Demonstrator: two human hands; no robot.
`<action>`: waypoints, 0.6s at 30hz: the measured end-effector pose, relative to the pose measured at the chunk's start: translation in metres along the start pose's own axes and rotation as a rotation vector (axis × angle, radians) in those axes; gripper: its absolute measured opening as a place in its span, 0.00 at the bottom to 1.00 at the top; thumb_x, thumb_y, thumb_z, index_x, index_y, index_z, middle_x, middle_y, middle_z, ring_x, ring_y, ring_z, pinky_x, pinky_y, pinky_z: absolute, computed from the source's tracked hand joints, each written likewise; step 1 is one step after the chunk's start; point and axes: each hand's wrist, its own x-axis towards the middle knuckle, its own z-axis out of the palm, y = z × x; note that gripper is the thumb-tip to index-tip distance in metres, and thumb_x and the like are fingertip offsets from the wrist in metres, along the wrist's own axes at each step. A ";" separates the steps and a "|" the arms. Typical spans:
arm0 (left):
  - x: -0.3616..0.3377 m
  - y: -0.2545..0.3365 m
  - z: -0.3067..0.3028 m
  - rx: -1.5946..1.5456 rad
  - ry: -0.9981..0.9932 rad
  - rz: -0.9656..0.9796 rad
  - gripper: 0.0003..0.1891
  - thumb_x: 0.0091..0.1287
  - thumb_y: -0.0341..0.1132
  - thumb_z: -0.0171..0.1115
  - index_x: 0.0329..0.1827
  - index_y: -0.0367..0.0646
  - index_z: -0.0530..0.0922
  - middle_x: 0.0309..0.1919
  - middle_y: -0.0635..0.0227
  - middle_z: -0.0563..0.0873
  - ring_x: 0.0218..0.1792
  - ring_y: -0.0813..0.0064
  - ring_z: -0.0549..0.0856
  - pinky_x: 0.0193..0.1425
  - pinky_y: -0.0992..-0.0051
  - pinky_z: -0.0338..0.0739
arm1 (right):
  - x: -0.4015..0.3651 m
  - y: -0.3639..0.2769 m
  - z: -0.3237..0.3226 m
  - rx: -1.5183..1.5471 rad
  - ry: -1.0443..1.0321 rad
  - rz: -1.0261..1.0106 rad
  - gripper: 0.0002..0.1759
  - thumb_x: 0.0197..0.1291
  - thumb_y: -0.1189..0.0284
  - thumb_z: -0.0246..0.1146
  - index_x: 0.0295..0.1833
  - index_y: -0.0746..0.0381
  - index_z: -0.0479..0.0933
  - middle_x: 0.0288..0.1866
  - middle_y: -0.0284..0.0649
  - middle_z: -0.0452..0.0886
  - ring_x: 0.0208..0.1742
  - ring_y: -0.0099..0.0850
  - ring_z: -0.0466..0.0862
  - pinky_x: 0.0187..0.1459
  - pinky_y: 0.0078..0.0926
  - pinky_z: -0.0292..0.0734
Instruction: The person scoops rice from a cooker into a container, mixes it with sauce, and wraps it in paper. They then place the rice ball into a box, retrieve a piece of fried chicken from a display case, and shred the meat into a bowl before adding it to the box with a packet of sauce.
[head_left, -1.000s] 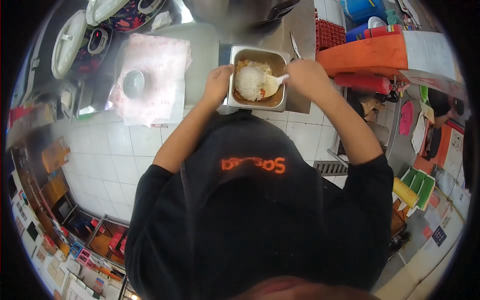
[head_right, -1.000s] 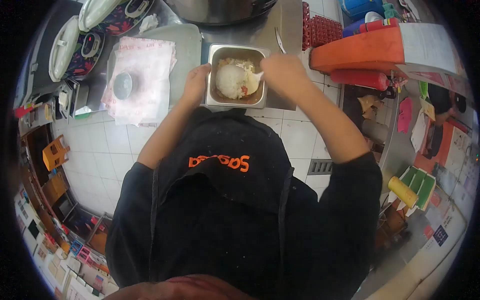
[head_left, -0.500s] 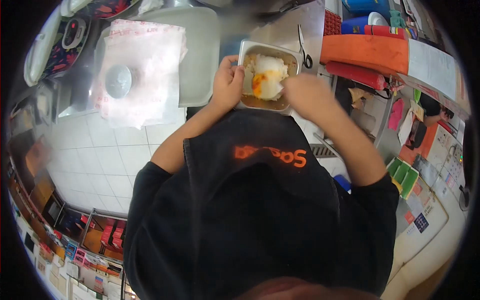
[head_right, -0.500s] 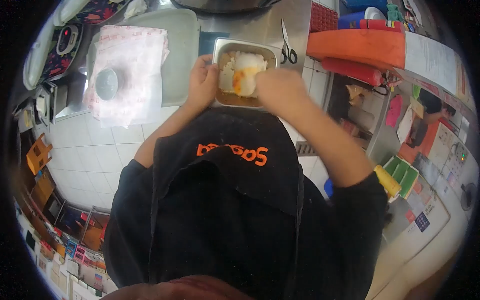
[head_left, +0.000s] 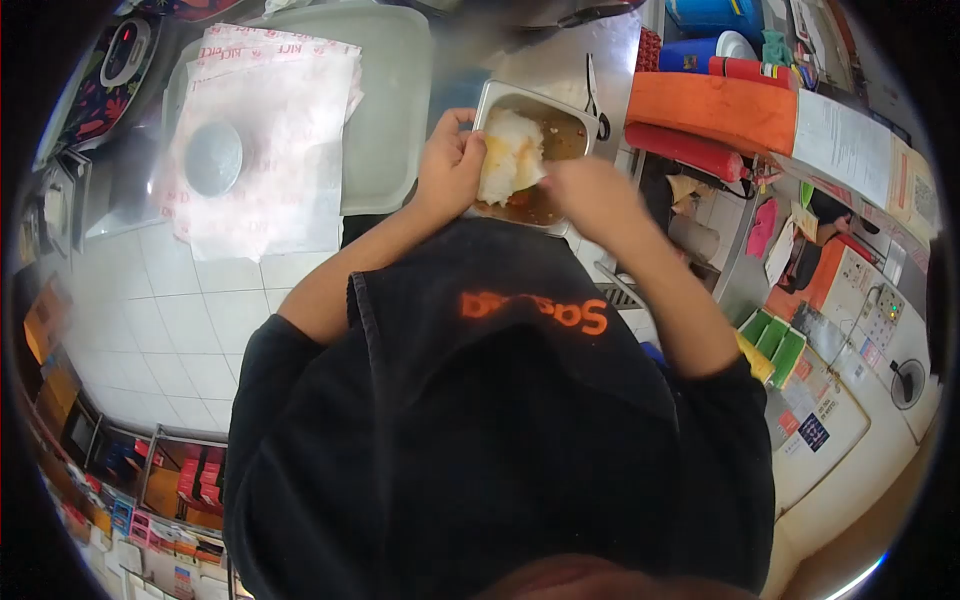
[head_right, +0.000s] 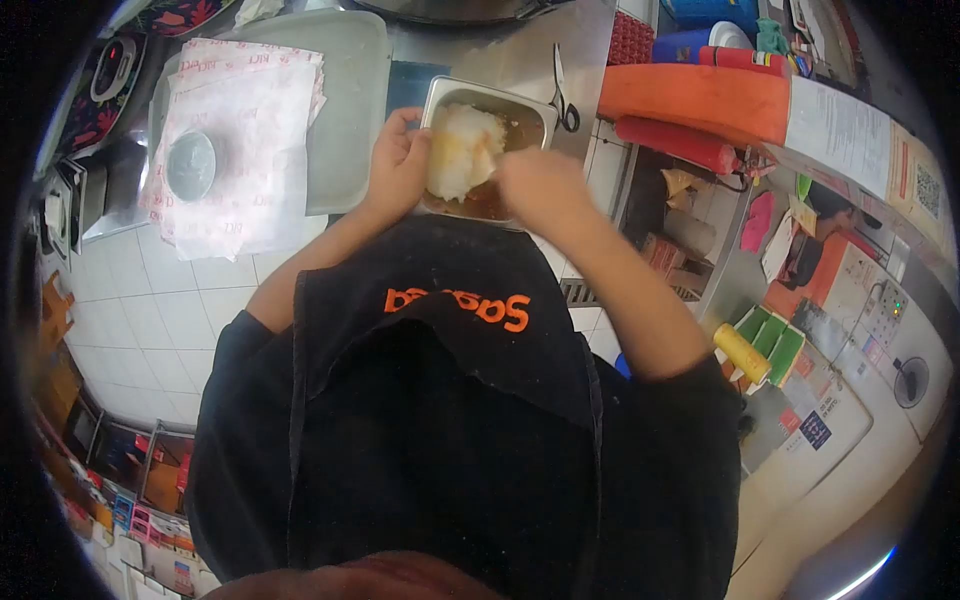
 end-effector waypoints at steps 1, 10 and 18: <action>-0.003 0.002 0.002 0.000 -0.007 -0.005 0.11 0.72 0.28 0.47 0.55 0.35 0.66 0.32 0.61 0.86 0.31 0.81 0.82 0.37 0.79 0.75 | 0.000 0.001 0.002 0.005 -0.003 0.007 0.16 0.64 0.59 0.55 0.45 0.57 0.81 0.36 0.51 0.83 0.41 0.48 0.83 0.44 0.48 0.77; -0.002 0.004 0.002 -0.031 -0.002 -0.029 0.11 0.72 0.28 0.47 0.54 0.35 0.67 0.31 0.62 0.86 0.31 0.82 0.82 0.36 0.78 0.74 | -0.004 -0.007 -0.024 0.032 0.069 0.045 0.16 0.64 0.61 0.55 0.44 0.61 0.81 0.37 0.53 0.83 0.43 0.48 0.83 0.45 0.47 0.77; -0.003 0.006 0.004 0.061 0.022 -0.026 0.10 0.70 0.29 0.49 0.52 0.35 0.69 0.27 0.63 0.85 0.28 0.80 0.82 0.36 0.77 0.74 | -0.004 0.000 -0.033 -0.092 -0.043 0.058 0.13 0.59 0.68 0.56 0.37 0.66 0.82 0.38 0.53 0.84 0.43 0.47 0.85 0.44 0.44 0.79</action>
